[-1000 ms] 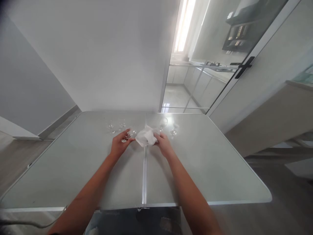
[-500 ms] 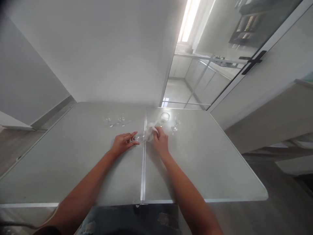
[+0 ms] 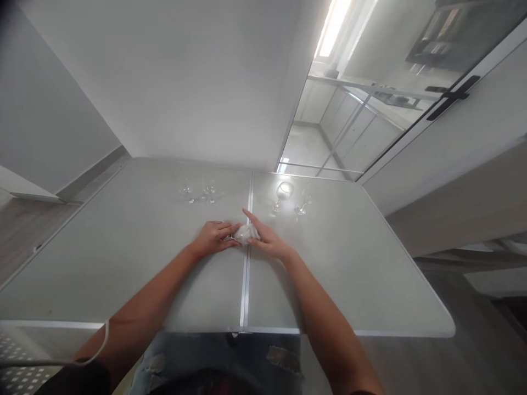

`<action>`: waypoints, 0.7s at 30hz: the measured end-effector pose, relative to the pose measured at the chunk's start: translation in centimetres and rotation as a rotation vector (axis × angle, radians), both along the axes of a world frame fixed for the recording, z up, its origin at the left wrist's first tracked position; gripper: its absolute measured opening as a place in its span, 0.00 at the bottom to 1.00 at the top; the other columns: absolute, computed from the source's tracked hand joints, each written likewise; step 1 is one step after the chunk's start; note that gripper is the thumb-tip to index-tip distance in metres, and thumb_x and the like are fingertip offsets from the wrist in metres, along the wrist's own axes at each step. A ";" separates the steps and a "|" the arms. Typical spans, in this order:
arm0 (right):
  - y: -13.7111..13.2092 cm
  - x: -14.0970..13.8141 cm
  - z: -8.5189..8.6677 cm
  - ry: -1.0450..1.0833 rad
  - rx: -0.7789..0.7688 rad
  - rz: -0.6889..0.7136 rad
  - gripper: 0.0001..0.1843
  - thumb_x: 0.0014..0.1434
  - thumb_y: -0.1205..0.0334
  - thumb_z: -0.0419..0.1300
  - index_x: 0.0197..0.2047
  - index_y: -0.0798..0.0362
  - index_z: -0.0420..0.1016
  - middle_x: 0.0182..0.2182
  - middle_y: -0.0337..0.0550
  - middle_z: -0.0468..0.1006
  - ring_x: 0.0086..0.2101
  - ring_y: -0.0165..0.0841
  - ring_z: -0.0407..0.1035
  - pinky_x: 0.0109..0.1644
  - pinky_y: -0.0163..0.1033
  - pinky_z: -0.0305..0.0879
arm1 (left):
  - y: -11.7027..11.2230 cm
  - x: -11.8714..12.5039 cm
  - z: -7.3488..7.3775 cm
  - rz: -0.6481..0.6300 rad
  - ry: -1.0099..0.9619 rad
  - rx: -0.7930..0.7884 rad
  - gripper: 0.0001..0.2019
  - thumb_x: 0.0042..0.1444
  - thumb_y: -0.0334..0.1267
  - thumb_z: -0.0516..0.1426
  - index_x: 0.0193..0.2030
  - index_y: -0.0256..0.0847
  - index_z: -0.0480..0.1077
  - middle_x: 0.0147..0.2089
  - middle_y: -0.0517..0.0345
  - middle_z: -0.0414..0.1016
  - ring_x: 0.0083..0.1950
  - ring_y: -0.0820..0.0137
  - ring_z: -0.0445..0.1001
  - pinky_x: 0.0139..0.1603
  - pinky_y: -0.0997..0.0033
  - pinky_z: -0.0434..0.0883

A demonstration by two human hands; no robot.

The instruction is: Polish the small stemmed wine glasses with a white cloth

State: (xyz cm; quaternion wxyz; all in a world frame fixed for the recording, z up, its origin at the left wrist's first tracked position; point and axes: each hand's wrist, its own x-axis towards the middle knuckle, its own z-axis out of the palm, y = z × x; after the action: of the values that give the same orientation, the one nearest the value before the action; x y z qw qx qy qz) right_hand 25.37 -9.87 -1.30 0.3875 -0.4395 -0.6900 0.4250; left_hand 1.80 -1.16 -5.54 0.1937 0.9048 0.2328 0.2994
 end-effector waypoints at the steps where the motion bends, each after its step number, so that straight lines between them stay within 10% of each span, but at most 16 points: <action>1: 0.0 0.2 0.0 -0.025 0.007 0.050 0.43 0.66 0.46 0.58 0.77 0.46 0.45 0.51 0.43 0.77 0.50 0.41 0.72 0.62 0.48 0.64 | -0.2 0.2 0.1 -0.009 0.000 -0.026 0.26 0.56 0.61 0.62 0.56 0.49 0.77 0.31 0.57 0.77 0.28 0.71 0.70 0.33 0.71 0.65; 9: -0.1 0.4 -0.2 -0.216 0.338 0.105 0.25 0.71 0.54 0.50 0.69 0.43 0.64 0.19 0.30 0.66 0.27 0.36 0.65 0.68 0.59 0.55 | -0.8 0.8 1.3 -0.026 -0.038 -0.481 0.27 0.47 0.61 0.67 0.44 0.42 0.81 0.24 0.64 0.70 0.25 0.74 0.65 0.27 0.74 0.63; 15: 0.2 -1.2 0.0 0.179 -0.008 -0.251 0.27 0.69 0.48 0.54 0.68 0.45 0.65 0.36 0.40 0.75 0.38 0.37 0.68 0.49 0.43 0.66 | -0.2 0.7 -0.2 0.130 -0.022 0.082 0.26 0.56 0.60 0.62 0.52 0.41 0.79 0.29 0.57 0.79 0.28 0.72 0.73 0.34 0.71 0.65; 21: 0.8 -1.3 0.2 0.608 -0.420 -0.444 0.27 0.59 0.48 0.65 0.59 0.48 0.73 0.33 0.39 0.71 0.33 0.32 0.64 0.36 0.35 0.60 | 0.0 1.4 -0.4 0.171 -0.039 0.378 0.22 0.61 0.56 0.60 0.52 0.42 0.78 0.31 0.54 0.81 0.31 0.69 0.76 0.41 0.66 0.66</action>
State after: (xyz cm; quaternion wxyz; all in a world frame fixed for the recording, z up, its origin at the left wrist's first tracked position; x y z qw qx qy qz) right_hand 24.02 -9.12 -1.12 0.5574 -0.5015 -0.3316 0.5726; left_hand 3.23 -1.13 -5.91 -0.0011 0.8960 0.2449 0.3705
